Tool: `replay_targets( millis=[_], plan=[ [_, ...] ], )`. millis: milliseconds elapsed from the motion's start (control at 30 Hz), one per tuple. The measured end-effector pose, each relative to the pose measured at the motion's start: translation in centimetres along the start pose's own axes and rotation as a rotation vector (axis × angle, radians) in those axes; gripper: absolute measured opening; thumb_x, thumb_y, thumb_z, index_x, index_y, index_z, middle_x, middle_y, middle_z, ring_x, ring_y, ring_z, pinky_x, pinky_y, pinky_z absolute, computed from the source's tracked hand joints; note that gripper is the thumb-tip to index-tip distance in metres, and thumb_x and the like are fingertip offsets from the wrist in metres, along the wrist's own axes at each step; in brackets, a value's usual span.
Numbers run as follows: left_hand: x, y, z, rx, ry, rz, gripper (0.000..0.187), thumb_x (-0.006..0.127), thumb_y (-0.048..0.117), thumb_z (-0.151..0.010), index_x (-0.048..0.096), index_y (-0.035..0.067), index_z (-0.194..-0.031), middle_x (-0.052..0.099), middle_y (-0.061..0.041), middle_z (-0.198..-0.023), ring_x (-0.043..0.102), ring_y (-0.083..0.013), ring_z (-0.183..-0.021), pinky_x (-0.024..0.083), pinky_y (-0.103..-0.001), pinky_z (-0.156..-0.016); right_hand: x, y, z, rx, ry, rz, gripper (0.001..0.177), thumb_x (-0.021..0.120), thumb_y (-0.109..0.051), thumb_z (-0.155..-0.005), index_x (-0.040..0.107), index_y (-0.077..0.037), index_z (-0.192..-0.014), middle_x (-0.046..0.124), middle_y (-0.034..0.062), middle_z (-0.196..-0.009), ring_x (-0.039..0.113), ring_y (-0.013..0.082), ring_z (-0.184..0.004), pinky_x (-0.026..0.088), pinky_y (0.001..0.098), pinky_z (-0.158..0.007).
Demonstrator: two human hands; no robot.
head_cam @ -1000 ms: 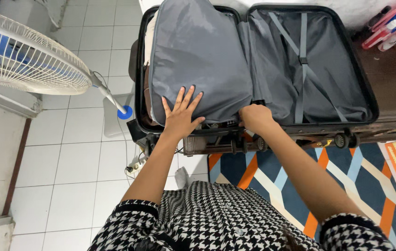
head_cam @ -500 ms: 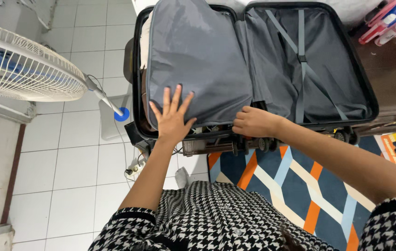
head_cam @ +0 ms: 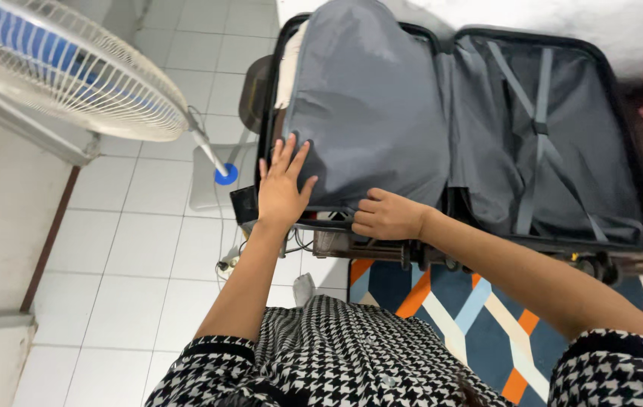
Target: The person folds various clothing items on a dresser and places them into an open suitcase. They handle shirts, pants, and other garments one by one, arranging them neatly inside the suitcase.
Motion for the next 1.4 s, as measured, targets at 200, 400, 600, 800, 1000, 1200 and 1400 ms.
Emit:
replay_targets(
  millis=[200, 400, 600, 800, 1000, 1200, 1400],
  plan=[
    [-2.7, -3.7, 0.5, -0.217, 0.128, -0.02, 0.061, 0.073, 0.026, -0.09, 0.054, 0.02, -0.147, 0.051, -0.006, -0.156, 0.038, -0.0336, -0.15, 0.016, -0.064, -0.117, 2.1, 0.5, -4.5, -0.026, 0.043, -0.058, 0.006, 0.066, -0.016, -0.084, 0.06, -0.015, -0.083, 0.051, -0.0029, -0.075, 0.052, 0.0144, -0.074, 0.044, 0.0324, -0.068],
    [-0.4, -10.3, 2.3, -0.596, 0.182, 0.441, 0.071, 0.073, 0.043, -0.091, 0.051, -0.001, -0.142, 0.061, -0.024, -0.136, 0.059, -0.0362, -0.129, 0.043, -0.044, -0.109, 1.8, 1.3, -8.0, -0.045, 0.229, -0.09, 0.013, 0.067, -0.011, -0.08, 0.056, -0.013, -0.075, 0.047, -0.0012, -0.071, 0.049, 0.0157, -0.07, 0.041, 0.0317, -0.064],
    [4.4, -17.1, 3.1, -0.739, 0.218, 0.833, 0.058, 0.059, 0.04, -0.097, 0.064, -0.003, -0.136, 0.074, -0.018, -0.125, 0.069, -0.0241, -0.117, 0.05, -0.031, -0.098, 2.5, 1.7, -11.1, 0.009, 0.312, -0.12, 0.007, 0.065, -0.015, -0.078, 0.058, -0.013, -0.078, 0.047, -0.0001, -0.071, 0.051, 0.0166, -0.07, 0.042, 0.0322, -0.064],
    [7.3, -18.2, 4.1, -0.912, 0.028, 1.272, 0.059, 0.039, 0.036, -0.097, 0.055, 0.007, -0.146, 0.065, -0.006, -0.142, 0.06, -0.0166, -0.099, 0.046, -0.031, -0.081, 5.4, 3.0, -14.1, 0.14, 0.307, -0.208, 0.008, 0.066, -0.014, -0.077, 0.059, -0.013, -0.081, 0.054, 0.0017, -0.075, 0.059, 0.0206, -0.072, 0.049, 0.0355, -0.064],
    [7.2, -17.4, 4.3, -0.897, 0.022, 1.336, 0.061, 0.037, 0.036, -0.098, 0.052, 0.007, -0.149, 0.063, -0.004, -0.144, 0.064, -0.0157, -0.112, 0.048, -0.029, -0.088, 7.4, 5.2, -14.2, 0.396, 0.339, -0.45, 0.015, 0.07, -0.006, -0.077, 0.059, -0.006, -0.088, 0.061, 0.0088, -0.082, 0.065, 0.0286, -0.073, 0.054, 0.0426, -0.065],
    [6.3, -15.7, 4.5, -0.603, 0.153, 1.426, 0.067, 0.043, 0.013, -0.088, 0.046, -0.001, -0.154, 0.058, -0.014, -0.153, 0.061, -0.0176, -0.127, 0.044, -0.027, -0.104, 8.3, 5.8, -13.2, 0.562, 0.359, -0.527, 0.018, 0.076, -0.005, -0.078, 0.06, -0.006, -0.087, 0.061, 0.0118, -0.078, 0.065, 0.033, -0.072, 0.051, 0.0438, -0.063],
    [6.5, -10.7, 8.8, -0.613, 0.062, 1.337, 0.106, 0.054, -0.013, -0.071, 0.021, 0.015, -0.167, 0.058, -0.019, -0.124, 0.055, -0.0279, -0.104, 0.05, -0.031, -0.081, 13.7, 5.8, -12.2, 0.808, 0.212, -1.139, 0.019, 0.077, -0.009, -0.085, 0.06, -0.003, -0.086, 0.061, 0.008, -0.07, 0.061, 0.0168, -0.059, 0.048, 0.0341, -0.055]
  ],
)
Point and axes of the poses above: each hand's wrist, its own z-axis away from the middle knuckle, its own x-axis out of the palm, y = z × x, the point moved 9 cm from there along -z, towards the middle knuckle
